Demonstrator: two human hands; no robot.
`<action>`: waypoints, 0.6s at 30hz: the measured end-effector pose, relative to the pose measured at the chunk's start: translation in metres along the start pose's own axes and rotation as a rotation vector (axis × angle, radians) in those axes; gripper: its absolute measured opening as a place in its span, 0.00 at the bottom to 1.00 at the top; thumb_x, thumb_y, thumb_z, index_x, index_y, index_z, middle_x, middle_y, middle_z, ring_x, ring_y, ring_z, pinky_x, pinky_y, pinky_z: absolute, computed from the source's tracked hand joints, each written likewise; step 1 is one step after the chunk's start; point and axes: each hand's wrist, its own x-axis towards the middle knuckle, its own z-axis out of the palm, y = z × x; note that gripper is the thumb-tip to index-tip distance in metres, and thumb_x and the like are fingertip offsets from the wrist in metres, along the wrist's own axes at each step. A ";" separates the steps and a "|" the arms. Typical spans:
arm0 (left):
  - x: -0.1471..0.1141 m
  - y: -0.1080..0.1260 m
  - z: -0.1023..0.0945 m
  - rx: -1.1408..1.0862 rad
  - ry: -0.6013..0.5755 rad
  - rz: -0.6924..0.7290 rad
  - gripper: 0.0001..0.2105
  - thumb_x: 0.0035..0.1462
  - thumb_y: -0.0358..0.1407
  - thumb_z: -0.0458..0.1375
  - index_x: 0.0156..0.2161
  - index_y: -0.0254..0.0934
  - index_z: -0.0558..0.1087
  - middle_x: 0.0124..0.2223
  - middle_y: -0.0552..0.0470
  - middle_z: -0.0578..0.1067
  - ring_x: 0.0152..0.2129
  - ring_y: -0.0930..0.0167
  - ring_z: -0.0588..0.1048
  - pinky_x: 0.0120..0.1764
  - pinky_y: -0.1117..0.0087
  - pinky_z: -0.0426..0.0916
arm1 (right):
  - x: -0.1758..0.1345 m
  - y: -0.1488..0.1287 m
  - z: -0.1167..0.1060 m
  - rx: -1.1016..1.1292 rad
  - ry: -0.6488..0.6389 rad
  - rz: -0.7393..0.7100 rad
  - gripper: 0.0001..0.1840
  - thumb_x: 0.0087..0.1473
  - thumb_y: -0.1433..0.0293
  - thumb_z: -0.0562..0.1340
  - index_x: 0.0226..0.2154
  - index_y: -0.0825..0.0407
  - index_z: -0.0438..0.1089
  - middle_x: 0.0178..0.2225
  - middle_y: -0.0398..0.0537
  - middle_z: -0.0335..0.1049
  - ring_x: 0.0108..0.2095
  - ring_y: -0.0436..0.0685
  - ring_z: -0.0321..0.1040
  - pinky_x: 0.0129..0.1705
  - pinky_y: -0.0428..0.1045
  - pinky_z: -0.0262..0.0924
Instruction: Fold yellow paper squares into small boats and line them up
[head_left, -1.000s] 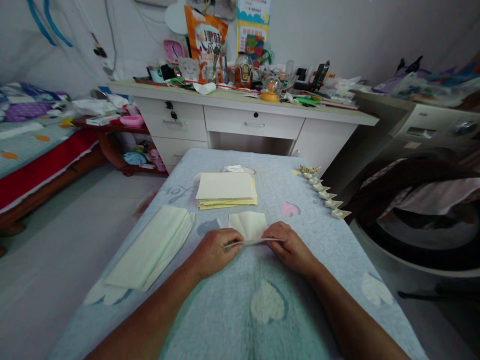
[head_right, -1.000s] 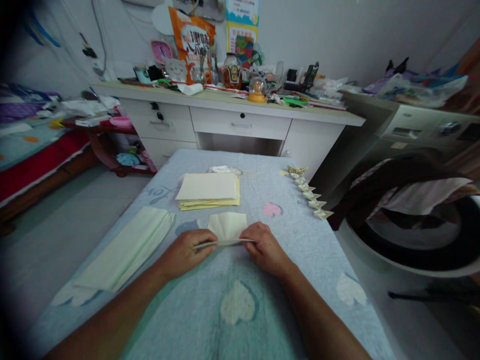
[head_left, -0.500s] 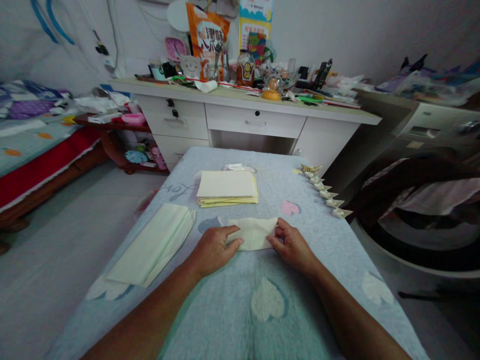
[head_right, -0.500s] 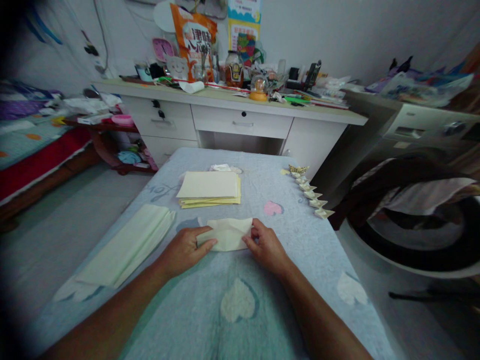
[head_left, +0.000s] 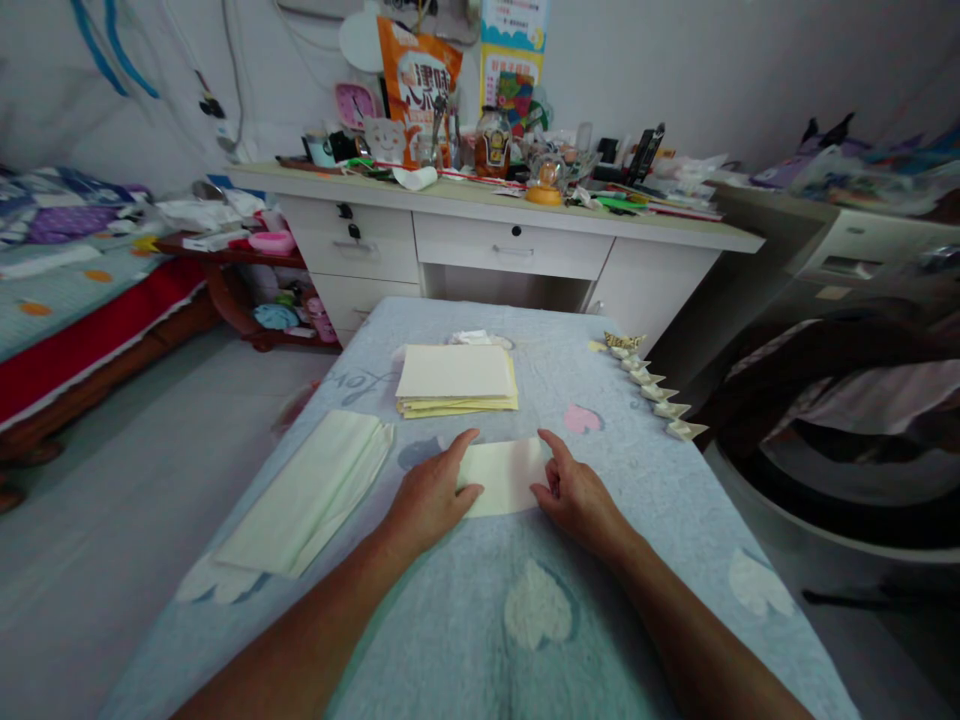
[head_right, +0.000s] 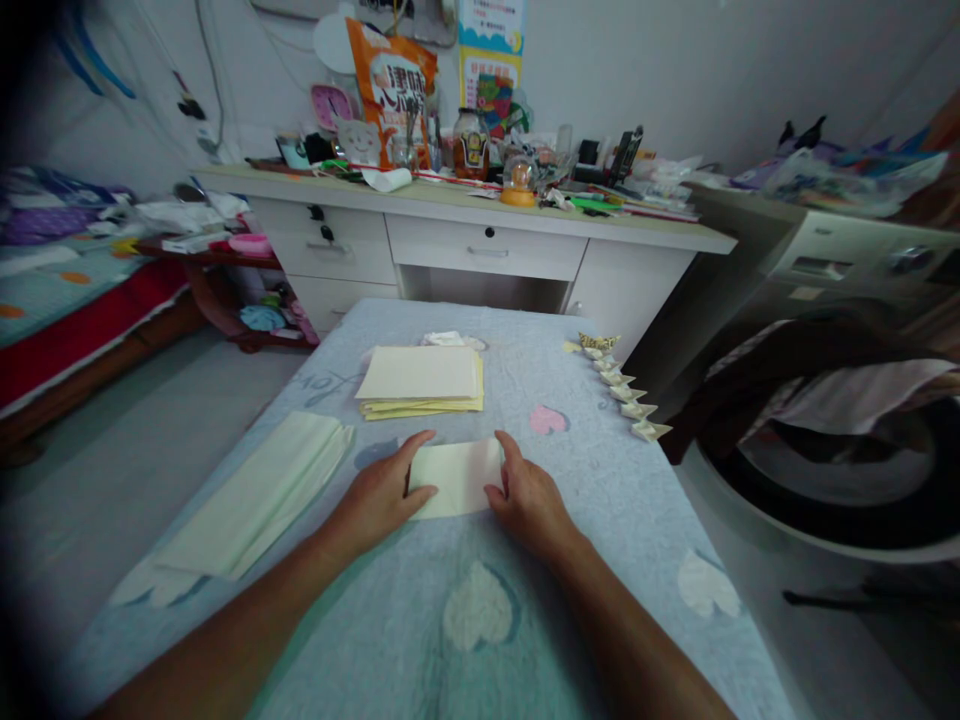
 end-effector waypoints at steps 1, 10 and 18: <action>0.000 0.000 0.000 0.006 0.001 0.004 0.31 0.46 0.34 0.62 0.58 0.43 0.66 0.29 0.52 0.75 0.27 0.64 0.73 0.36 0.69 0.63 | 0.000 0.000 0.000 -0.008 -0.008 0.015 0.39 0.49 0.72 0.59 0.62 0.54 0.47 0.25 0.40 0.66 0.25 0.52 0.61 0.29 0.46 0.51; -0.001 -0.006 0.000 0.015 -0.050 0.122 0.27 0.48 0.31 0.60 0.55 0.48 0.70 0.36 0.50 0.79 0.36 0.63 0.76 0.41 0.68 0.67 | 0.001 0.000 0.000 -0.081 -0.053 0.031 0.37 0.48 0.72 0.60 0.60 0.53 0.50 0.28 0.43 0.68 0.28 0.54 0.63 0.32 0.47 0.53; -0.004 0.002 -0.004 0.371 -0.279 0.148 0.19 0.60 0.33 0.50 0.54 0.46 0.70 0.51 0.46 0.75 0.48 0.60 0.73 0.50 0.60 0.66 | 0.000 -0.008 -0.007 -0.198 -0.116 0.007 0.28 0.51 0.70 0.61 0.55 0.55 0.61 0.32 0.49 0.70 0.32 0.55 0.65 0.36 0.48 0.56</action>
